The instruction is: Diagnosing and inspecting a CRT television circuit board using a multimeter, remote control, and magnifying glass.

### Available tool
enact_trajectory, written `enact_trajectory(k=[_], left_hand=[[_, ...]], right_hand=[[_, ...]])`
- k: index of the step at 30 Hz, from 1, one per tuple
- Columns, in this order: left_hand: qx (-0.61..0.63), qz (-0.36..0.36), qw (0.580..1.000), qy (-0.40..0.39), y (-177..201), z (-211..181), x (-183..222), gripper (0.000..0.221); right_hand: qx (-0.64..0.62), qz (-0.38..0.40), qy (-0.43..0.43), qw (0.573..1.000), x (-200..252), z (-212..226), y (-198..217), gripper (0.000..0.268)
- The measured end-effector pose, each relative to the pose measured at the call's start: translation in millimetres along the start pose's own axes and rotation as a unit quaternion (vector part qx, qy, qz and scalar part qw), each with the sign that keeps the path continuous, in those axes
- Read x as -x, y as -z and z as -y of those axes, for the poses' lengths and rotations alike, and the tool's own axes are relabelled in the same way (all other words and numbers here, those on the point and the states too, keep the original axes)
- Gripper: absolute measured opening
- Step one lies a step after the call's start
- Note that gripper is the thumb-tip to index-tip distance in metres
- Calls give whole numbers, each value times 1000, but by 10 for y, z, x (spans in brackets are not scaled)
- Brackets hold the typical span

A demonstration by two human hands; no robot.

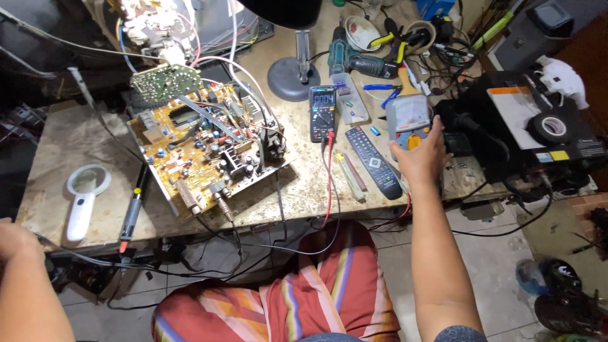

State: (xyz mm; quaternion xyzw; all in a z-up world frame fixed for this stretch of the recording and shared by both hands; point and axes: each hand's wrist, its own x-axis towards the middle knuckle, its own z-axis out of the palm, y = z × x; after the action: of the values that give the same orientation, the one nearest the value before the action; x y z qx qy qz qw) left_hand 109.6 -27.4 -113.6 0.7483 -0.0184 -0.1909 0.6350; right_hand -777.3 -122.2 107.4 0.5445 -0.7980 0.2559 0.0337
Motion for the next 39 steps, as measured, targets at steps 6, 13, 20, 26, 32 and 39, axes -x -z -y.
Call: enact_trajectory(k=[6, 13, 20, 26, 32, 39], left_hand=[[-190, -87, 975, -77, 121, -347, 693, 68], [-177, -110, 967, -150, 77, -290, 661, 79], [-208, -131, 929, -276, 112, -310, 740, 76], [-245, -131, 914, -295, 111, -349, 738, 81], [-222, -125, 924, -285, 97, -417, 869, 76], [-226, -104, 941, -230, 97, -598, 1076, 76]], right_hand=[[15, -168, 127, 977, 51, 242, -114, 84], [34, -62, 200, 977, -445, 978, -471, 71], [183, 115, 158, 963, -831, 1270, -856, 64], [269, 182, 101, 940, -1116, 1372, -920, 71], [283, 139, 98, 944, -1461, 1113, -1237, 46], [317, 194, 80, 925, -1427, 1327, -978, 80]])
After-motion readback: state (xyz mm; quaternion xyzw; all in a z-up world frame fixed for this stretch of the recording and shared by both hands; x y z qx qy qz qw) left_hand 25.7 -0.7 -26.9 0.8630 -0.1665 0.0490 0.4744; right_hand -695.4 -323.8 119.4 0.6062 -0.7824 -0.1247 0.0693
